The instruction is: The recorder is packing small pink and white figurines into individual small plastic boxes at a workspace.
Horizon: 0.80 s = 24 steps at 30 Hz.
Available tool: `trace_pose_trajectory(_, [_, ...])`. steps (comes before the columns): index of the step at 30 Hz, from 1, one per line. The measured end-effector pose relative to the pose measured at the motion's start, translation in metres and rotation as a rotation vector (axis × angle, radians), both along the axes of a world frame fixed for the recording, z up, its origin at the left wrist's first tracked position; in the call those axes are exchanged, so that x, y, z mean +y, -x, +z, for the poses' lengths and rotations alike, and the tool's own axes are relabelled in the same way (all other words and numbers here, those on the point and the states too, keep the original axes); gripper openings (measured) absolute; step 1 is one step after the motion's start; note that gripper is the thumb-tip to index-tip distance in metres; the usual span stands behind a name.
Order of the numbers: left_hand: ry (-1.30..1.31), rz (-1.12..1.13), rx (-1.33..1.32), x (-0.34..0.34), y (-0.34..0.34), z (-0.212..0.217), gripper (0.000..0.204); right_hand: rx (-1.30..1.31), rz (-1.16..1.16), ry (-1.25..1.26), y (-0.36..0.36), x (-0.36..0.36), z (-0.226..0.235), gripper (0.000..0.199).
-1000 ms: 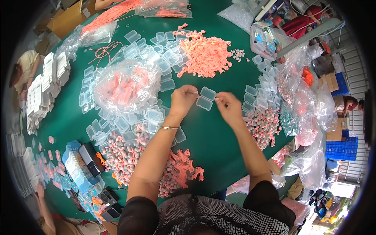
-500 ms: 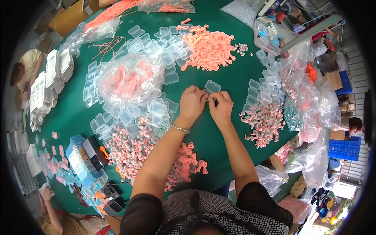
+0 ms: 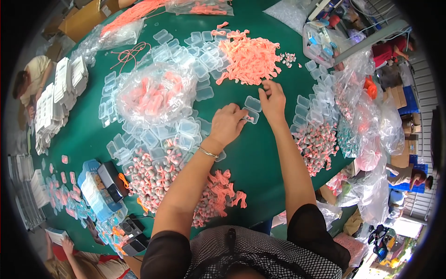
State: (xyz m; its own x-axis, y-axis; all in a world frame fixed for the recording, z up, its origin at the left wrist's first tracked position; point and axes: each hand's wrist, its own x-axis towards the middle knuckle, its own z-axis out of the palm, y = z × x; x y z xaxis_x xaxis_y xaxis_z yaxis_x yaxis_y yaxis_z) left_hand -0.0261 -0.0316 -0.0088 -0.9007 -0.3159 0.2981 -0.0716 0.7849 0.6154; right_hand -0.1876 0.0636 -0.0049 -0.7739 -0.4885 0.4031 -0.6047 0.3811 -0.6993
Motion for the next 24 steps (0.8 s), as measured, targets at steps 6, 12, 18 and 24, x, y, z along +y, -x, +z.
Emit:
trace_pose_trajectory(6, [-0.044,-0.009,0.085,-0.002,0.004,-0.005,0.031,-0.050,-0.048,-0.040,0.025,-0.023,-0.019,0.029])
trace_pose_trajectory(12, [-0.060,0.004,0.075,-0.001,0.002,-0.002,0.037,-0.511,-0.052,0.106,0.028,0.008,-0.013,0.023])
trace_pose_trajectory(18, [-0.065,0.007,0.081,-0.001,0.002,-0.004,0.035,-1.008,-0.019,0.325,0.015,0.034,-0.002,0.020])
trace_pose_trajectory(24, [-0.082,0.013,0.057,-0.001,0.003,-0.001,0.037,-0.844,0.072,0.276,-0.005,0.045,0.000,0.019])
